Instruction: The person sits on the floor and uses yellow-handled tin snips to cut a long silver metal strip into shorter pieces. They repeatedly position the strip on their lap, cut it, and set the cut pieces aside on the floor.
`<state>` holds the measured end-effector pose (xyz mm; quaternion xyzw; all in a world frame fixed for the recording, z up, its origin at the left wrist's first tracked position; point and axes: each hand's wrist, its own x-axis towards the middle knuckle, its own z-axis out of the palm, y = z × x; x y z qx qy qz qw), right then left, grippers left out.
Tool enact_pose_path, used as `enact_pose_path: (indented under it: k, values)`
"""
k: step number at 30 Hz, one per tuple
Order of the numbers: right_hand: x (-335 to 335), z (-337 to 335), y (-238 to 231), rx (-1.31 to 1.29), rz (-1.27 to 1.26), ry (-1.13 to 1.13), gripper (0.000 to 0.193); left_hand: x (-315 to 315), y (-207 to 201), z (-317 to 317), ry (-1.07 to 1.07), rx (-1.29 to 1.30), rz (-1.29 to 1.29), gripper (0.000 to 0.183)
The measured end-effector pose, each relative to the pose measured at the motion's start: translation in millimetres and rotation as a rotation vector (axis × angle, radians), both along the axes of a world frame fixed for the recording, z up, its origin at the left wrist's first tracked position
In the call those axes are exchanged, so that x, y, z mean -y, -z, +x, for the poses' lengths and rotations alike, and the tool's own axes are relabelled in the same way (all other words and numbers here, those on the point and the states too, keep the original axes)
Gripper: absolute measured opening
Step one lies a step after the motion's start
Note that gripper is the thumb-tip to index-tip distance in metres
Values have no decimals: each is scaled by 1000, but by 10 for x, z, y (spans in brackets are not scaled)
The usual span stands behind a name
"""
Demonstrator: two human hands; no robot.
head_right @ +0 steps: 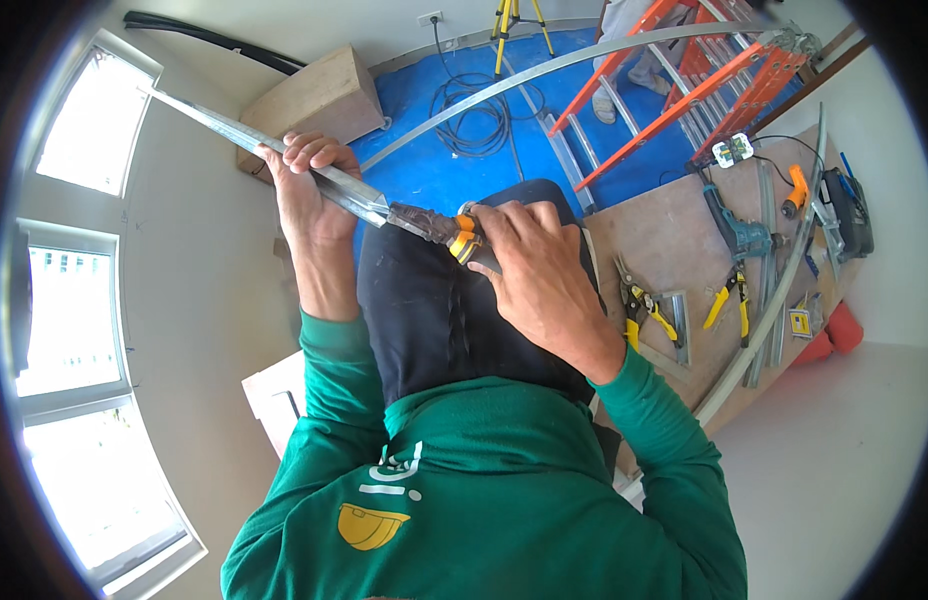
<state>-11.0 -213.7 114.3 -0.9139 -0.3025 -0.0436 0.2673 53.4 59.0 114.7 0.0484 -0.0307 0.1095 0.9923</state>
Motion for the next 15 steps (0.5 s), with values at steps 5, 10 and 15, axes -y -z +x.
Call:
enact_pose_path:
  k: [5, 10, 15]
  values:
    - [-34, -33, -6, 216, -164, 126, 49, 4, -52, 22, -25, -2, 23, 52]
    - [-75, 43, -8, 365, -183, 177, 38, 78, -166, 64, -83, -127, 104, 50]
    - [-38, 72, 41, 209, -126, 105, 28, 65, -183, 83, -72, -145, 84, 51]
